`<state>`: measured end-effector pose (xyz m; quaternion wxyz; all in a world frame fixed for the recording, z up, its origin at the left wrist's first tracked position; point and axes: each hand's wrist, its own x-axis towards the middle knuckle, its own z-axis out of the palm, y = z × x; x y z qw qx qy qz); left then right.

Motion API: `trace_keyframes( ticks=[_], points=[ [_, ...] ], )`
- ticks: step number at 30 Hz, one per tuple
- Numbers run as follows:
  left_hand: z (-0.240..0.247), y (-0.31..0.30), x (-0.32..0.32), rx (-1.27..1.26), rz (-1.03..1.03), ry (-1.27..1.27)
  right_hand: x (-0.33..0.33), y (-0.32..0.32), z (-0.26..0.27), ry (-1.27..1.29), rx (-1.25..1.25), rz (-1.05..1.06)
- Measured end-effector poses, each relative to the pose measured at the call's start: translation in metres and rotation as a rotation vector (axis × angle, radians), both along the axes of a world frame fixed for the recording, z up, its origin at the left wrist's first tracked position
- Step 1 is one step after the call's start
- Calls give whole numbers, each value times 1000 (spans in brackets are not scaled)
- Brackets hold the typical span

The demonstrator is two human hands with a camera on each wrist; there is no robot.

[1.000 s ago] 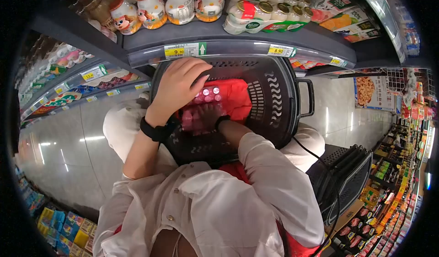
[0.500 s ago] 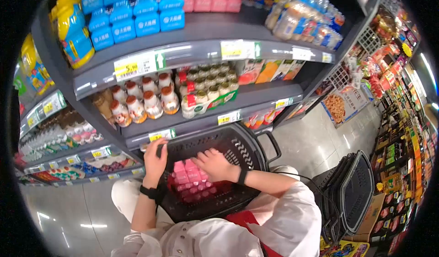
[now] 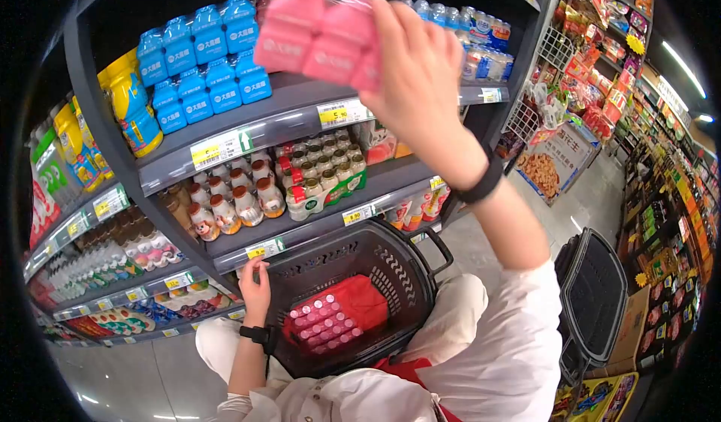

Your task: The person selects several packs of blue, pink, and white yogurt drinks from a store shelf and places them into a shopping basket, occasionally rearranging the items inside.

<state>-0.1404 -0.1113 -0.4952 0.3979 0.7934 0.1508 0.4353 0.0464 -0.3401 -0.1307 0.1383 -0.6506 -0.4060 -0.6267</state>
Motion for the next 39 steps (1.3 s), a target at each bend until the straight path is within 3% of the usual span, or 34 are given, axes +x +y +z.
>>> trace_keyframes(
  ticks=[3, 6, 9, 14, 17, 24, 28, 32, 36, 39],
  points=[
    [0, -1, -1, 81, -12, 27, 32, 35, 26, -52, -143, -128],
    [2, -1, -4, 145, -5, 44, 63, 70, 25, -35, -304, -313],
    [2, -1, -7, 193, 12, 36, 96, 89, 18, -64, -401, -356],
    [16, -4, -13, 221, -32, 55, 103, 110, 7, 219, -611, -318],
    [18, -8, -8, 270, -45, 18, 125, 121, -9, 97, -546, -330],
    [37, -17, -8, 386, -139, 48, 142, 122, 8, 256, -784, -259],
    [39, -15, -7, 377, -144, 48, 146, 120, 19, 284, -713, -91],
    [41, -18, -7, 419, -146, 63, 142, 120, 8, -6, -590, -75],
    [45, -24, -6, 420, -164, 48, 159, 141, -3, -24, -514, -118],
    [45, -25, -6, 434, -169, 41, 156, 159, 5, 94, -614, -249]
  ],
)
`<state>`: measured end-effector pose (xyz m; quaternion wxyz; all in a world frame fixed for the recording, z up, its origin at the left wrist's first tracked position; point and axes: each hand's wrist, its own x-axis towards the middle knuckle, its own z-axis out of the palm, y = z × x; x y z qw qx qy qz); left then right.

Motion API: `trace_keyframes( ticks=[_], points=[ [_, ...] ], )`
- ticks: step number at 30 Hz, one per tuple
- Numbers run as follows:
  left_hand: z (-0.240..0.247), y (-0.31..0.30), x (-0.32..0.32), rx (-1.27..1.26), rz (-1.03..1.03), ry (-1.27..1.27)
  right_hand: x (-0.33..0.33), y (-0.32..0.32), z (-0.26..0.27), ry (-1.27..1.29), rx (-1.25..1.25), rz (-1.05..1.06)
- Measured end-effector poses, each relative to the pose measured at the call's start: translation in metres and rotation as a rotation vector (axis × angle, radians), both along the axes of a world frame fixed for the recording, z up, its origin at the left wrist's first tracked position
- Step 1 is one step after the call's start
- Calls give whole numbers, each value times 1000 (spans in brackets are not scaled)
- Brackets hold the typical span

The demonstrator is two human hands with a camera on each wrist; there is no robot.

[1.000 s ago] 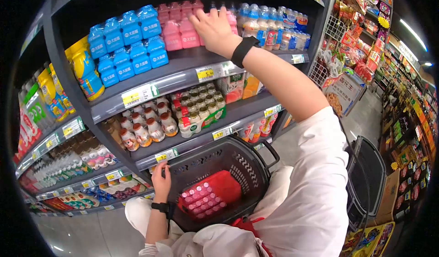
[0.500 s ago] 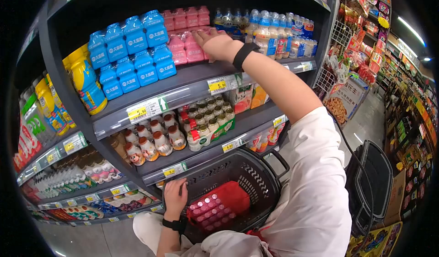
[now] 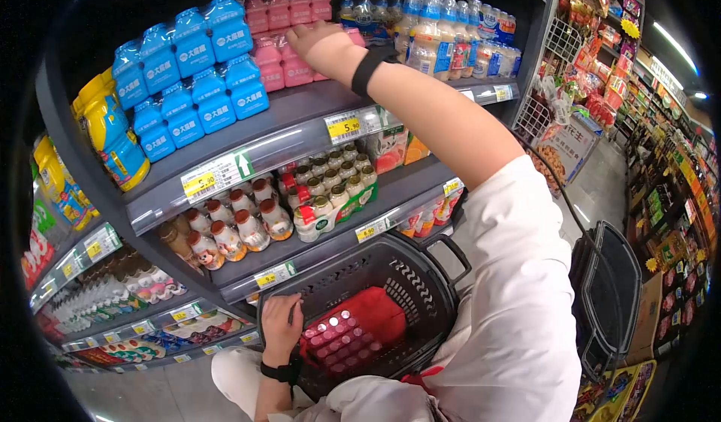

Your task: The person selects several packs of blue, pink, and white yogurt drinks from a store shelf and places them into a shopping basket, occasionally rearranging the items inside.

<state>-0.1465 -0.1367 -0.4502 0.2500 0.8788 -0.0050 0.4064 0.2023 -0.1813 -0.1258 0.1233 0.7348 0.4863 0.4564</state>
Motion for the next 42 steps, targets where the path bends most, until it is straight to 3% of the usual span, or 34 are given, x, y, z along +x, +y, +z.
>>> trace_keyframes(
  ticks=[7, 10, 11, 14, 15, 16, 17, 18, 19, 21, 23, 24, 25, 26, 28, 30, 33, 38, 40, 42],
  points=[
    [-4, 5, 1, 12, 1, 12, -8, 20, 10, 158, -48, -117],
    [-8, 6, 2, 19, 5, 14, 1, 17, 11, 178, -82, -93],
    [-8, 7, 2, 30, 8, 32, 4, 16, 11, 322, -12, -22],
    [-10, 14, 0, 18, 2, 49, 9, 8, 19, 407, -86, -16],
    [-11, 18, -1, 29, 17, 43, 28, 0, 8, 183, 18, 265],
    [-12, 21, -2, 35, 33, 42, -16, -19, 16, 314, 80, 172],
    [-10, 25, -2, 63, 58, 108, -47, -36, 15, 216, 188, 208],
    [-6, 28, -1, 81, 84, 180, -99, -59, 18, 202, 256, 505],
    [-2, 30, 2, 67, 59, 156, -118, -73, 7, 140, 300, 647],
    [8, 40, 6, 11, -9, 256, -155, -99, -24, 139, 247, 699],
    [12, 53, 12, 37, -59, 417, -200, -117, -77, 308, 123, 776],
    [11, 59, 18, 126, -78, 301, -223, -130, -103, 507, -121, 611],
    [4, 66, 24, 126, -78, 264, -230, -130, -141, 501, -224, 758],
    [17, 65, 25, 77, -72, 301, -234, -128, -178, 584, -309, 724],
    [17, 68, 25, -107, -83, 386, -225, -122, -270, 801, -407, 598],
    [-5, 75, 24, 15, -55, 364, -215, -123, -357, 836, -684, 268],
    [-9, 77, 18, 47, -33, 352, -210, -102, -465, 1004, -891, 202],
    [-6, 83, 14, 38, 31, 328, -212, -65, -603, 1030, -873, 1],
    [6, 81, 14, 65, 48, 363, -213, -63, -671, 976, -669, 56],
    [7, 81, 18, 93, -3, 322, -219, -55, -746, 875, -298, 97]
  ],
)
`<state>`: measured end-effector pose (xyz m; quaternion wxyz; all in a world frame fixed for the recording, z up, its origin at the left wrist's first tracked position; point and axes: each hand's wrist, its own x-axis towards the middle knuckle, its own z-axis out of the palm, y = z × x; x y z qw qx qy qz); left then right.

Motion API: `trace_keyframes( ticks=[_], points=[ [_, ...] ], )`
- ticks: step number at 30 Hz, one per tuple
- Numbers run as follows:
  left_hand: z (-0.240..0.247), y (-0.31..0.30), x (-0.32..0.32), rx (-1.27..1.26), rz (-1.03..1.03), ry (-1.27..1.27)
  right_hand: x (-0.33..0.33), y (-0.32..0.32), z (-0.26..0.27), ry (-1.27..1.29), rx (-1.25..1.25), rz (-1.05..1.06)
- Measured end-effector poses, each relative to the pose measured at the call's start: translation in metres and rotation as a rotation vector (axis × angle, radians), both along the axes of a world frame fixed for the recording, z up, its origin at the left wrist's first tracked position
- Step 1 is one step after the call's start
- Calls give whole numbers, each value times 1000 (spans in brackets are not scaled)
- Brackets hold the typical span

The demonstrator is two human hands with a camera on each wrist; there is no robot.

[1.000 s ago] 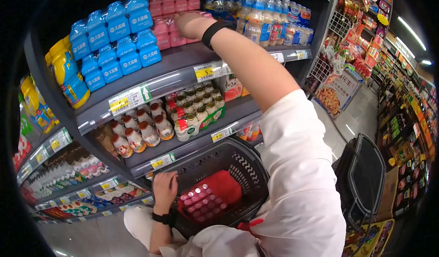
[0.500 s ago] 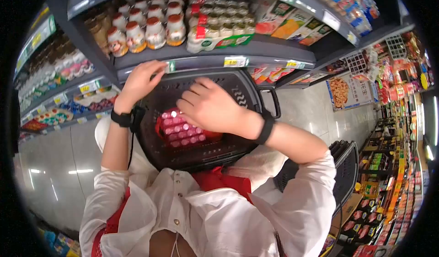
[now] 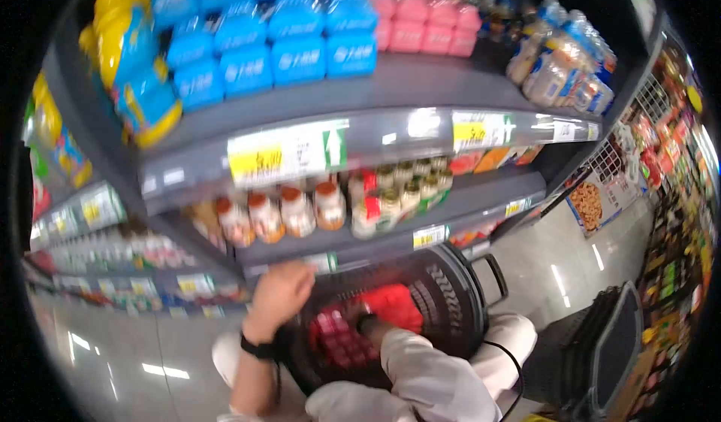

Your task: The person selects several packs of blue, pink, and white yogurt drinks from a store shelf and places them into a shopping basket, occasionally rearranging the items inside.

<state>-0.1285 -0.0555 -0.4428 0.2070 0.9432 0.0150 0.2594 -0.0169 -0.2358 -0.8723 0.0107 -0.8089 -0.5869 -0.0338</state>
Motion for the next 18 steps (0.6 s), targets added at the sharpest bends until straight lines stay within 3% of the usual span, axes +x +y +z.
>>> trace_keyframes(
  ticks=[3, 5, 18],
  points=[
    [8, -4, 8, -93, -63, 85, -2, 28, 21, 171, -392, -12],
    [5, -5, 13, -94, -70, 47, 1, 42, 33, 232, -494, -15],
    [-3, -13, 23, -64, -47, 108, 18, 49, 81, 406, -649, 116]
  ],
)
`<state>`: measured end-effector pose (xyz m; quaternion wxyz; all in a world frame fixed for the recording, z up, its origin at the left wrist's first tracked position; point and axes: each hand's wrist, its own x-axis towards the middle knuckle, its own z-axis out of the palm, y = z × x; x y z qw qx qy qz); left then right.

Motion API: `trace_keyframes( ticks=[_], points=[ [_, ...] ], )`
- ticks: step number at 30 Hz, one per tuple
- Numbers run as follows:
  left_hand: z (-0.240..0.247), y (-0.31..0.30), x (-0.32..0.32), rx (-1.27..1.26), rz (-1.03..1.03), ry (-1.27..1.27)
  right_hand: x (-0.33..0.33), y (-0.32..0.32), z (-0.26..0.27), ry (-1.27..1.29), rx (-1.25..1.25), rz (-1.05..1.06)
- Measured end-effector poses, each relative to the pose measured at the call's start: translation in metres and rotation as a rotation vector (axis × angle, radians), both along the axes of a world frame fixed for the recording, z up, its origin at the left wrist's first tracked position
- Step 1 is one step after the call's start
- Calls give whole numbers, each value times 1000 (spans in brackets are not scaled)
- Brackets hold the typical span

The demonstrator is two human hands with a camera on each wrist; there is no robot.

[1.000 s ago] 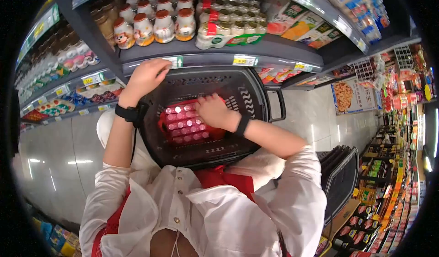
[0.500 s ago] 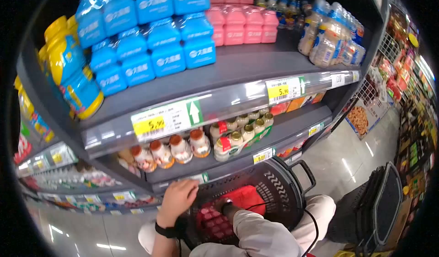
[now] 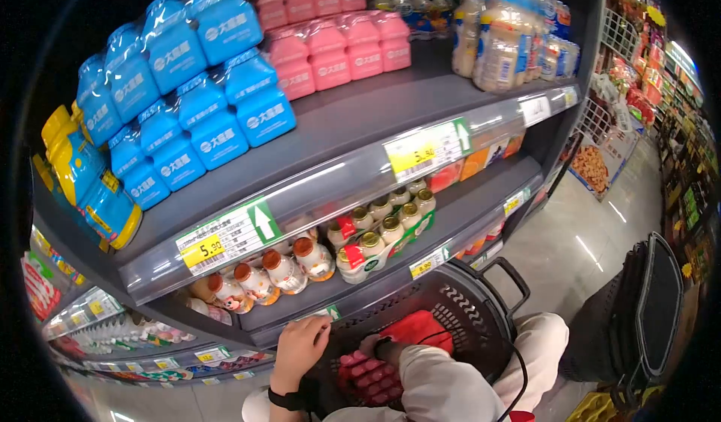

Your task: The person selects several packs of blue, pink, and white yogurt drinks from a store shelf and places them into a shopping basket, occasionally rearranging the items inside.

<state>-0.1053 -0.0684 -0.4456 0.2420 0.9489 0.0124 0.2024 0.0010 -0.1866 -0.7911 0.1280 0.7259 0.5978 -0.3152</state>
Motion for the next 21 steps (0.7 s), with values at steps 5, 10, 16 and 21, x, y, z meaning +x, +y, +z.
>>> trace_keyframes(
  ticks=[5, 10, 16, 21],
  points=[
    [-7, -3, 8, -49, -9, -32, 5, -30, 104, -29, 217, 13],
    [-5, -11, -3, -223, -56, 125, 7, -83, 264, 7, 351, 0],
    [-1, -18, -24, -1220, -733, 411, -1, -168, 423, -381, 841, 154],
    [48, -92, -39, -1051, -503, 293, -17, -218, 528, -417, 1155, 10]
  ],
)
